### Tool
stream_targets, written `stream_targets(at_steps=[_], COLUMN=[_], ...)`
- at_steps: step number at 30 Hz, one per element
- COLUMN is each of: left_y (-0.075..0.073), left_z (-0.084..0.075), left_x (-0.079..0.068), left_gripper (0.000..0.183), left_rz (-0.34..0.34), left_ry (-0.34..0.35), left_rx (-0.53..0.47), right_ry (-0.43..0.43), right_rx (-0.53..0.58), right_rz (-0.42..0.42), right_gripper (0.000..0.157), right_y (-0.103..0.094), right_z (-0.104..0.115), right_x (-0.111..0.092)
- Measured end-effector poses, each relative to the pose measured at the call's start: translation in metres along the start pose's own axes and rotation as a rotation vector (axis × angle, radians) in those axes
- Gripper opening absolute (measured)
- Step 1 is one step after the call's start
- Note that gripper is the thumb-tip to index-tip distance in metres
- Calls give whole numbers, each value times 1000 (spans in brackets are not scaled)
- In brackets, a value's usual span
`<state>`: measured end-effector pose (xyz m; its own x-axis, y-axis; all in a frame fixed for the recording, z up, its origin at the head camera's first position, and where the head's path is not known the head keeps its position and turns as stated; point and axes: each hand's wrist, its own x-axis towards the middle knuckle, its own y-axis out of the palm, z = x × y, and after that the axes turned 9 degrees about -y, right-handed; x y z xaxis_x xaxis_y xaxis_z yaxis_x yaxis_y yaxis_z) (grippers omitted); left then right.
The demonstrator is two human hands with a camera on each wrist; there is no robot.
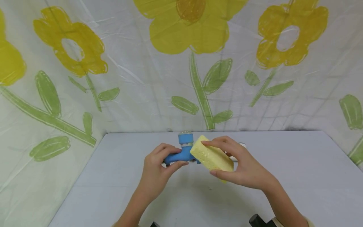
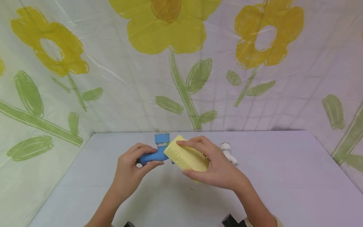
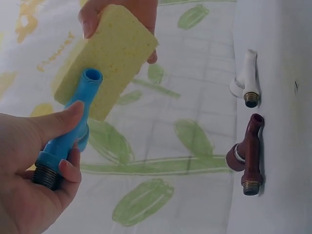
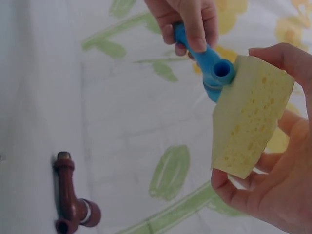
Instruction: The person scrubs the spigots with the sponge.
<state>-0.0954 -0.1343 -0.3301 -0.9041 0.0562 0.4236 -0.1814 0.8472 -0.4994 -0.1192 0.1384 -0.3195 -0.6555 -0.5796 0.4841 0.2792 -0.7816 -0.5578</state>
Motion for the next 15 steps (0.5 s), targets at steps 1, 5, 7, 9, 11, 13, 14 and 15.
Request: stream_targets(at_steps=[1, 5, 7, 9, 11, 13, 14, 15], left_y=[0, -2, -3, -3, -1, 0, 1, 2], left_z=[-1, -5, -6, -7, -9, -10, -11, -11], left_x=[-1, -2, -2, -2, -2, -3, -3, -3], left_gripper=[28, 27, 26, 25, 25, 25, 25, 25], left_rz=[3, 33, 54, 69, 64, 42, 27, 10], left_ry=[-11, -32, -40, -47, -59, -83, -100, -114], left_rx=[-7, -87, -154, -218, -256, -287, -303, -317], right_ry=[-1, -17, -22, -13, 2, 19, 27, 34], right_rx=[-4, -37, -60, -80, -89, -95, -103, -112], right_rz=[-6, -54, -87, -112, -120, -119, -118, -117], right_gripper=[65, 66, 67, 68, 69, 69, 69, 69], right_y=[0, 1, 1, 1, 1, 2, 3, 4], right_z=[0, -1, -1, -1, 0, 1, 2, 2], right_x=[0, 0, 1, 1, 1, 1, 2, 2])
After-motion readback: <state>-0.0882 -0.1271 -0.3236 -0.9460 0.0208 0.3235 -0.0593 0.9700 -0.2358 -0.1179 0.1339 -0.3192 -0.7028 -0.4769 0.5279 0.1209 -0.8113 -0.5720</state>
